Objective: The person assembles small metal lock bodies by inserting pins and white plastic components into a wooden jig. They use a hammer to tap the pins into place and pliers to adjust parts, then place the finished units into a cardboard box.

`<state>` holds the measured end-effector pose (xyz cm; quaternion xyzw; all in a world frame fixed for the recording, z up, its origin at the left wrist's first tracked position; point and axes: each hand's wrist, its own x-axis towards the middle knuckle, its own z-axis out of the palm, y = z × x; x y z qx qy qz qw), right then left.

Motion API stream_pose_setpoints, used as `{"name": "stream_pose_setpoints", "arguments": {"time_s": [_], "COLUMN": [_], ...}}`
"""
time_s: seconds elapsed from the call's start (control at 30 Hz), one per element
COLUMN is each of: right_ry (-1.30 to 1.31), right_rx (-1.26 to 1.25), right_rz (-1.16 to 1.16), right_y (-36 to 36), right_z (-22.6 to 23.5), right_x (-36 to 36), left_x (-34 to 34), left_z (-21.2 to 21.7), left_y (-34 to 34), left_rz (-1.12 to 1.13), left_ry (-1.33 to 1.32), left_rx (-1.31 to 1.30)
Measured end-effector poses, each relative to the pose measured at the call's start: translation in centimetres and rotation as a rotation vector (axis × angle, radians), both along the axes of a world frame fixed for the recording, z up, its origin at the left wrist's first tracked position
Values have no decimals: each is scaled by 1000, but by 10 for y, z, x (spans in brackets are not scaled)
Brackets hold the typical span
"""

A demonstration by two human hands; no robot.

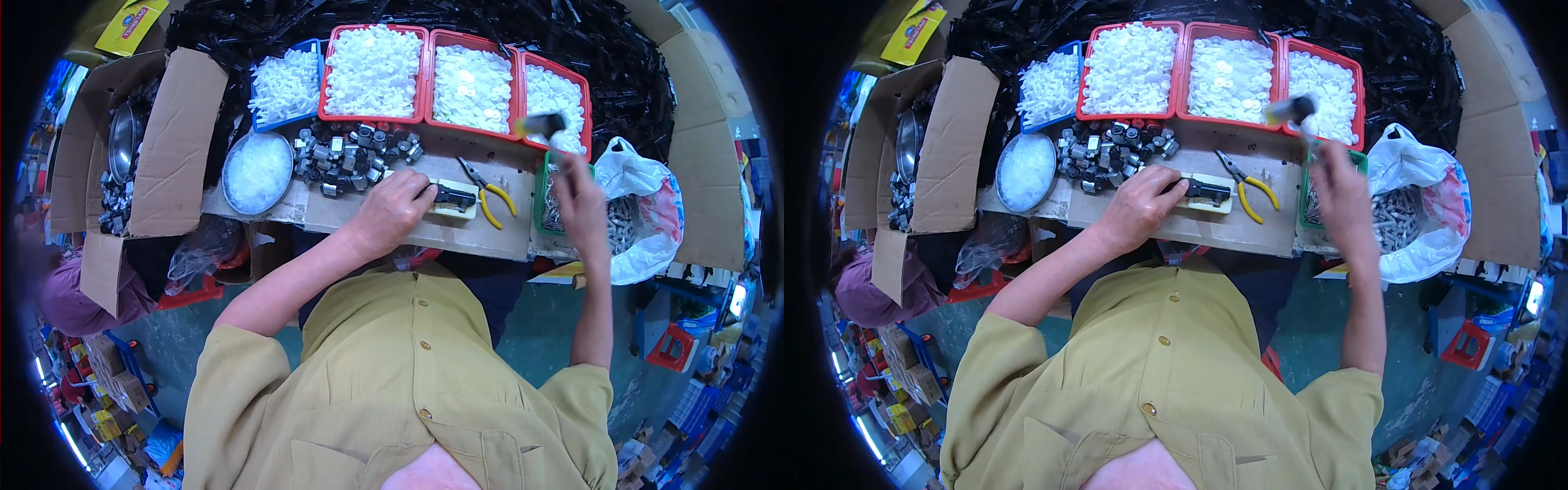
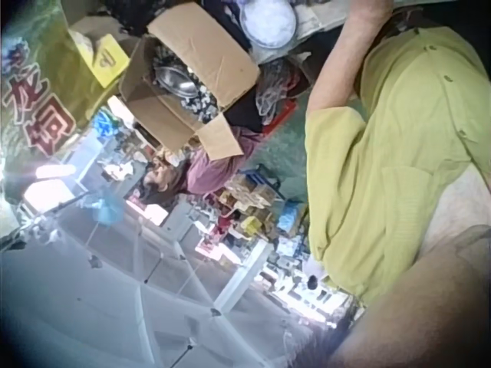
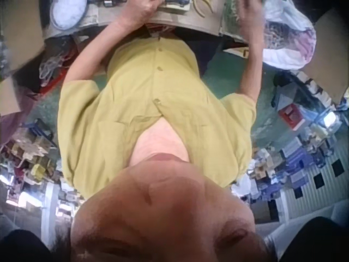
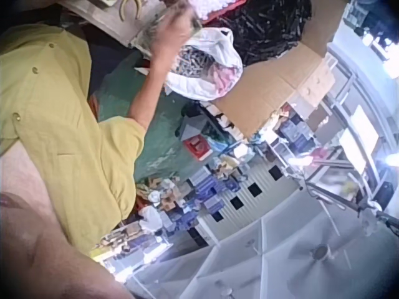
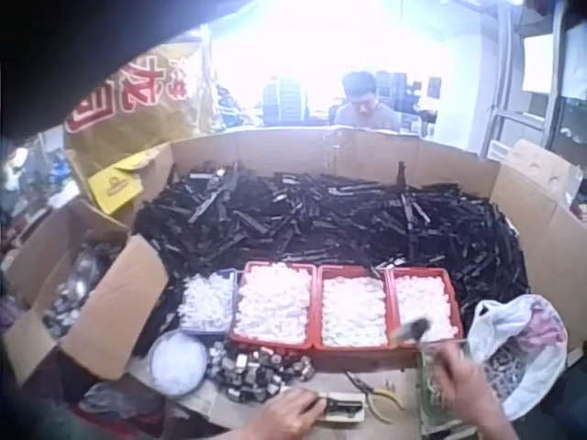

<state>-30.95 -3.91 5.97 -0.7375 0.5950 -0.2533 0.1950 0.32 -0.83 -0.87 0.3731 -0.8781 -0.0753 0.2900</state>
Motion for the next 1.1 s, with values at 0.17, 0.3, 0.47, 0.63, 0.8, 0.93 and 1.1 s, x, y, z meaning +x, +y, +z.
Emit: {"name": "stream_pose_setpoints", "arguments": {"time_s": [0.17,0.3,0.47,0.63,0.8,0.93,1.1], "right_ry": [250,154,339,253,450,257,299], "right_rx": [-2,-284,-249,-379,-182,-322,-205], "right_rz": [284,226,238,207,242,207,177], "right_y": [53,59,70,65,69,69,76], "right_z": [-24,2,-18,-5,-25,-12,-26], "right_x": [31,41,46,52,51,46,38], "left_x": [-4,-3,-4,-2,-5,-4,-7], "left_z": [-2,-2,-2,-1,-2,0,2], "left_y": [-3,-2,-3,1,-3,4,2], "left_rz": [-20,-17,-22,-14,-15,0,12], "left_ry": [-11,-29,-40,-62,-57,-82,-105], "left_rx": [-34,-48,-71,-57,-92,-64,-95]}}
